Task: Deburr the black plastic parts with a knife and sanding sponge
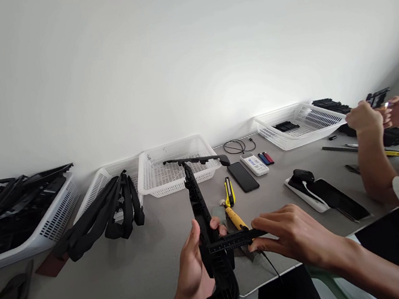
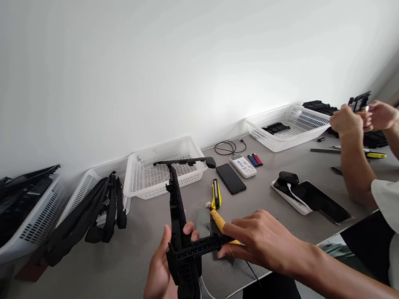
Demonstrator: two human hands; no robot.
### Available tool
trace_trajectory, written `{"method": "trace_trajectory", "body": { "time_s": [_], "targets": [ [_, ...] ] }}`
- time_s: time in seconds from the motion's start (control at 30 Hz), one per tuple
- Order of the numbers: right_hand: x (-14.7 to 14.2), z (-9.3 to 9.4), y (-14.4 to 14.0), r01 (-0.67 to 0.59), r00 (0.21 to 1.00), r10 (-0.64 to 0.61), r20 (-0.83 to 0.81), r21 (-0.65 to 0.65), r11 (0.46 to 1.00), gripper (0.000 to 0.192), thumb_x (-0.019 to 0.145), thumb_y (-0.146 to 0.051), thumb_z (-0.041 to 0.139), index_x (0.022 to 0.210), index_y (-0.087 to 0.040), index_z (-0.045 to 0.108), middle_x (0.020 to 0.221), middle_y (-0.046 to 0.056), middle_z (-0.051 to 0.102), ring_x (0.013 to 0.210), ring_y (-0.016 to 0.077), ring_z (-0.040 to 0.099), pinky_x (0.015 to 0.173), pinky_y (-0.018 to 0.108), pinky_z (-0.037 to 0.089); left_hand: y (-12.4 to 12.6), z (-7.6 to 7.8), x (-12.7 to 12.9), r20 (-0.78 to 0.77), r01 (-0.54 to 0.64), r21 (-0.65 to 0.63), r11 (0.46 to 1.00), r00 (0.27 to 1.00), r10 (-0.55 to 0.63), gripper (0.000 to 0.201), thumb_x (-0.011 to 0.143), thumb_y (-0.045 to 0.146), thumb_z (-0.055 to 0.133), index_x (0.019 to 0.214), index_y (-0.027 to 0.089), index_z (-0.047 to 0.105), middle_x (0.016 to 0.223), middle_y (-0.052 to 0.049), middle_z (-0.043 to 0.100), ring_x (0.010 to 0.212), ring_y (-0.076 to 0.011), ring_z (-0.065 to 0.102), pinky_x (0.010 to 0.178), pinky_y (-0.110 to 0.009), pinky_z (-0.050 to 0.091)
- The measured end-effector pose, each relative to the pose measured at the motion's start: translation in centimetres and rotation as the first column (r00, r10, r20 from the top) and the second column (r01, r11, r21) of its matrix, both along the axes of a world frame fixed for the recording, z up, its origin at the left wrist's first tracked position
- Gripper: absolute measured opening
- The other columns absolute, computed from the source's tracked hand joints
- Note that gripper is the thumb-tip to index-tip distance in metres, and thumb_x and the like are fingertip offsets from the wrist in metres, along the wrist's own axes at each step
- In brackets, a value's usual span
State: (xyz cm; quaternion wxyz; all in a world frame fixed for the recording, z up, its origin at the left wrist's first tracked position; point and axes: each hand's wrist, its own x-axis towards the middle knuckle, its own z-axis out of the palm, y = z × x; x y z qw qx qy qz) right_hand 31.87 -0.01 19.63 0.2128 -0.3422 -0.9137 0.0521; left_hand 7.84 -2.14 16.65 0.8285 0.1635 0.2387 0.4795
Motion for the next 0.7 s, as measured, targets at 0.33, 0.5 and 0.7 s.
{"method": "trace_trajectory", "body": {
  "time_s": [0.33,0.5,0.7],
  "targets": [
    [-0.03,0.05,-0.03,-0.003,1.0,0.003,-0.004,-0.003,1.0,0.048,0.112,-0.052,0.046,0.079,-0.02,0.059,0.061,-0.004,0.057,0.047,0.0092,0.045,0.052,0.028,0.027,0.13,-0.05,-0.04,-0.019,0.005,0.015,1.0,1.0,-0.005,0.045,0.094,0.064,0.068,0.096,0.019,0.062,0.093,-0.002,0.054,0.069,-0.0112,0.049,0.061,-0.023,0.044],
    [0.09,-0.05,-0.01,-0.004,1.0,0.004,-0.003,0.003,1.0,0.048,0.113,-0.052,0.044,0.079,-0.02,0.057,0.061,-0.004,0.056,0.046,0.0094,0.044,0.051,0.029,0.027,0.15,-0.16,0.02,0.0,0.001,0.009,1.0,1.0,-0.001,0.045,0.094,0.064,0.068,0.096,0.019,0.063,0.093,-0.002,0.055,0.07,-0.0118,0.049,0.063,-0.023,0.044],
    [-0.16,-0.63,-0.22,0.01,1.0,-0.011,-0.025,-0.059,0.998,0.046,0.111,-0.053,0.048,0.082,-0.02,0.061,0.063,-0.003,0.058,0.048,0.0108,0.048,0.053,0.028,0.029,-0.02,0.26,-0.2,0.022,-0.033,0.001,0.999,0.999,0.033,0.04,0.096,0.06,0.068,0.101,0.02,0.065,0.095,-0.002,0.056,0.074,-0.0134,0.053,0.066,-0.024,0.047]
  ]
}}
